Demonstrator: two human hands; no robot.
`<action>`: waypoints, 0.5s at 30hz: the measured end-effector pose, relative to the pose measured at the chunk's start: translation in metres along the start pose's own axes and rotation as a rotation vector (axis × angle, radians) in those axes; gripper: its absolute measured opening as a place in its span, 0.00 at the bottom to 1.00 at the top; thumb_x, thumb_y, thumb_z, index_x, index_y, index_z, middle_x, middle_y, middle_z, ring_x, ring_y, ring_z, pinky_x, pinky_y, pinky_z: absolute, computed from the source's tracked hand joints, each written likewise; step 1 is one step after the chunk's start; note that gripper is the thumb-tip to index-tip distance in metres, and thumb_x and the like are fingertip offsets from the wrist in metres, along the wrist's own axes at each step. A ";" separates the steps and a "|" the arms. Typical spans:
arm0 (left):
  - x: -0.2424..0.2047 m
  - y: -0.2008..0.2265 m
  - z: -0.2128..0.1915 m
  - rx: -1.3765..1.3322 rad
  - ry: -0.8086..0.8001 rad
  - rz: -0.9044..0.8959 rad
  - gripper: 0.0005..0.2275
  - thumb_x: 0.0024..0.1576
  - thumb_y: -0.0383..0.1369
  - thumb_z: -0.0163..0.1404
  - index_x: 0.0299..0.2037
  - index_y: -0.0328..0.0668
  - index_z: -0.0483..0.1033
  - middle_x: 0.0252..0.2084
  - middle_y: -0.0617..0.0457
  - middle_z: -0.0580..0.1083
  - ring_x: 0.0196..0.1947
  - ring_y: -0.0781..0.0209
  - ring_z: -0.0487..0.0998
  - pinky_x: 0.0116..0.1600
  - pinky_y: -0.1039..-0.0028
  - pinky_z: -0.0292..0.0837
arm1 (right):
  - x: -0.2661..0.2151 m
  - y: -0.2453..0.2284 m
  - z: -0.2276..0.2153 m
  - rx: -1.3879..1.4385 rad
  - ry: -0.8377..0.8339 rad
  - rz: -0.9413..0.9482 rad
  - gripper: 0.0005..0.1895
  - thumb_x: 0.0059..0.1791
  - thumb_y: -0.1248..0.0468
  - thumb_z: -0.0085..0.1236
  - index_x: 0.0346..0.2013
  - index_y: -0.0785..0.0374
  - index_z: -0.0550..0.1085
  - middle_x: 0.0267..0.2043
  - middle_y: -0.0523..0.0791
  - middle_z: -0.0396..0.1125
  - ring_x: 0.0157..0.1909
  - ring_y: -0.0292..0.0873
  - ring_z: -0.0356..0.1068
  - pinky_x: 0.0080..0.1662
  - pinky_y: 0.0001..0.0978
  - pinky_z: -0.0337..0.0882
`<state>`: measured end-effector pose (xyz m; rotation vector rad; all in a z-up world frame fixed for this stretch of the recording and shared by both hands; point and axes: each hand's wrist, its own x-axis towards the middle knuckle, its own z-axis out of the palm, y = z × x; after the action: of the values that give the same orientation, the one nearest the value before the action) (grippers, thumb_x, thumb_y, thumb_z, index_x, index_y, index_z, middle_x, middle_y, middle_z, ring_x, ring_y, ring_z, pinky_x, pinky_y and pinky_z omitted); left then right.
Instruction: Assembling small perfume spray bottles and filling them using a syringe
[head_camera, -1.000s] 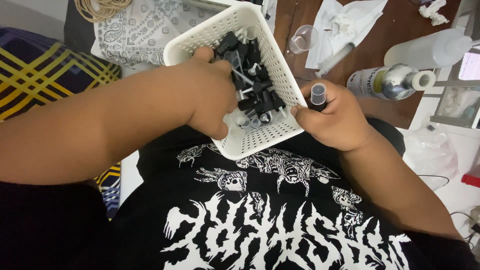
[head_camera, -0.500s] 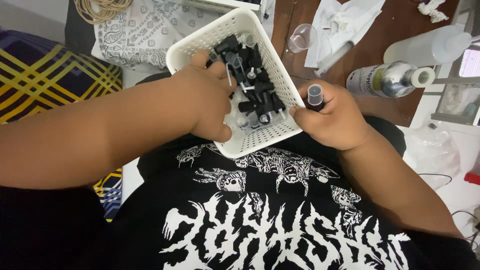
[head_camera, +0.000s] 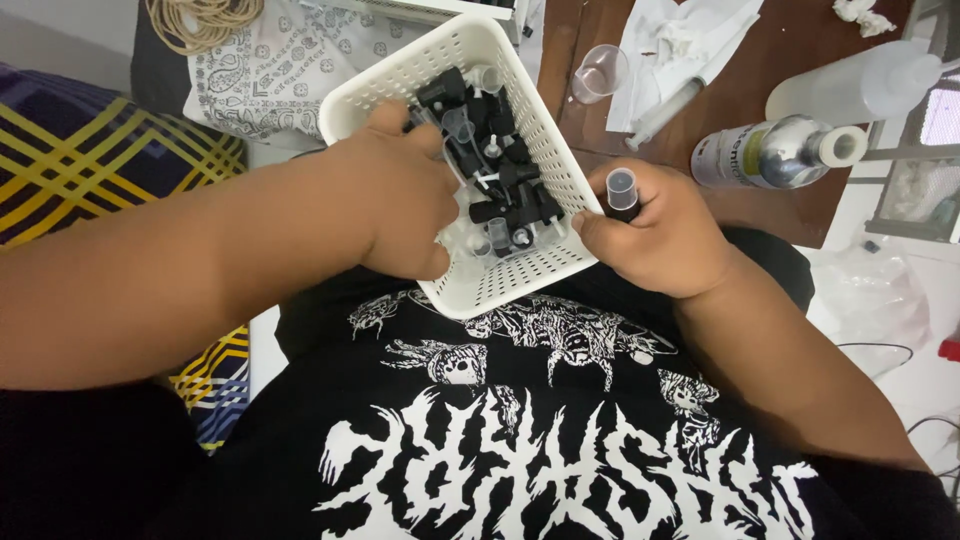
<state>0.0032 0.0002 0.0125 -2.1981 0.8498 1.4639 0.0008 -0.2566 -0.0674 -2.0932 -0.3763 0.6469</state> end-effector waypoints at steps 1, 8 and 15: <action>0.001 -0.001 -0.001 0.002 0.001 0.002 0.25 0.60 0.57 0.35 0.57 0.58 0.77 0.58 0.61 0.72 0.60 0.54 0.61 0.63 0.54 0.49 | 0.000 0.001 0.000 0.000 0.002 0.002 0.05 0.46 0.64 0.63 0.31 0.56 0.73 0.29 0.35 0.67 0.31 0.32 0.63 0.37 0.29 0.64; 0.001 -0.013 0.000 -0.137 0.013 0.085 0.15 0.55 0.42 0.38 0.41 0.67 0.82 0.49 0.64 0.75 0.61 0.60 0.60 0.62 0.58 0.48 | 0.000 0.004 0.001 0.019 0.008 -0.010 0.04 0.46 0.65 0.63 0.33 0.56 0.75 0.31 0.36 0.69 0.33 0.32 0.65 0.38 0.28 0.65; -0.011 -0.020 0.009 -0.263 0.059 0.121 0.15 0.45 0.52 0.52 0.44 0.82 0.82 0.52 0.61 0.67 0.53 0.42 0.61 0.57 0.61 0.64 | 0.001 0.005 0.001 0.023 -0.003 -0.015 0.05 0.46 0.65 0.62 0.31 0.56 0.73 0.28 0.35 0.65 0.31 0.31 0.61 0.36 0.28 0.63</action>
<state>0.0070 0.0237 0.0186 -2.4275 0.8657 1.6594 0.0016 -0.2583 -0.0726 -2.0663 -0.3849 0.6428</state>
